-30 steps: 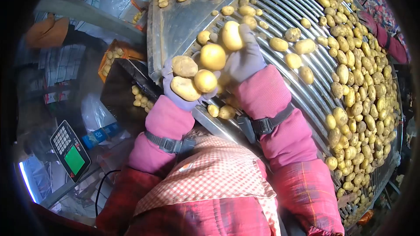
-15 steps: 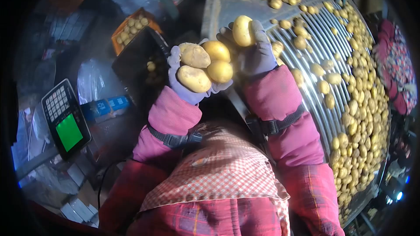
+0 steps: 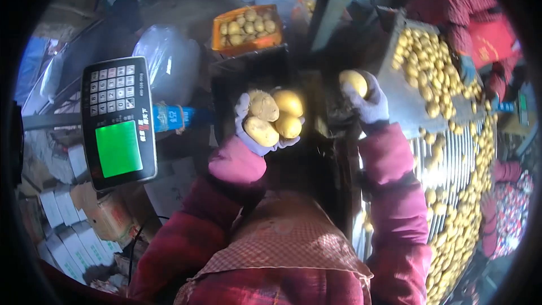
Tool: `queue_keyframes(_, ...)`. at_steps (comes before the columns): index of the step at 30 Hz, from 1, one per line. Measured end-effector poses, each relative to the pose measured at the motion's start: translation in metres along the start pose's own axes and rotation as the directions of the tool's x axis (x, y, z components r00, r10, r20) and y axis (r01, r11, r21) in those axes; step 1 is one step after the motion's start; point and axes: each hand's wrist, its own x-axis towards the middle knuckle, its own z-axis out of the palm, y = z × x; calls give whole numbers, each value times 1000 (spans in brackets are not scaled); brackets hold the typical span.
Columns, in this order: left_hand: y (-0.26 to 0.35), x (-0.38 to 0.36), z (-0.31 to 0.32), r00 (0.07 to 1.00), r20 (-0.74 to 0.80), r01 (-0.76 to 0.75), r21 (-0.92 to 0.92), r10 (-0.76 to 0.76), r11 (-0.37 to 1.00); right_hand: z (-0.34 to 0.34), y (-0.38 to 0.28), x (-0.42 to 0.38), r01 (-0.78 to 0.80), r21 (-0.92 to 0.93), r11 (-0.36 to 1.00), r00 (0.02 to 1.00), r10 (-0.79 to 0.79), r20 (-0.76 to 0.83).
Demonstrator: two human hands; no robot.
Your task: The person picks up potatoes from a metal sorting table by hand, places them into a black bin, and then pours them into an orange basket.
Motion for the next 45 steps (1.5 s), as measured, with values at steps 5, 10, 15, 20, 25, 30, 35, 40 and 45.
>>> queue_keyframes(5, 48, 18, -28, 970, -177, -157, 82, 169, 984, -36, 41, 48, 319, -899, 301, 940, -222, 260)
queue_keyframes(10, 114, 65, -8, 913, -319, -262, 26, 256, 965, -52, 53, 66, 270, -953, 140, 963, -35, 267)
queue_keyframes(15, 194, 133, 2, 832, -368, -315, 301, 414, 900, -42, 38, 84, 213, -963, 167, 975, 33, 222)
queue_keyframes(20, 249, 177, -13, 798, -414, -269, 404, 437, 874, -44, 43, 88, 253, -950, 180, 963, -136, 231)
queue_keyframes(25, 326, 262, -227, 731, -282, -182, 797, 621, 576, -49, 42, 91, 368, -917, 155, 917, -221, 331)
queue_keyframes(30, 276, 306, -217, 625, -108, 675, 573, 773, -465, -56, 42, 90, 422, -904, 65, 896, -181, 406)
queue_keyframes(35, 240, 312, -199, 629, -243, 769, 335, 738, -545, -54, 32, 92, 389, -908, 159, 921, -41, 387)
queue_keyframes(40, 245, 313, -221, 725, -103, 677, 288, 681, -677, -46, 28, 95, 350, -922, 165, 934, 21, 358)
queue_keyframes(45, 247, 314, -213, 642, -302, 759, 380, 705, -529, -38, 33, 94, 305, -940, 151, 952, -50, 301)
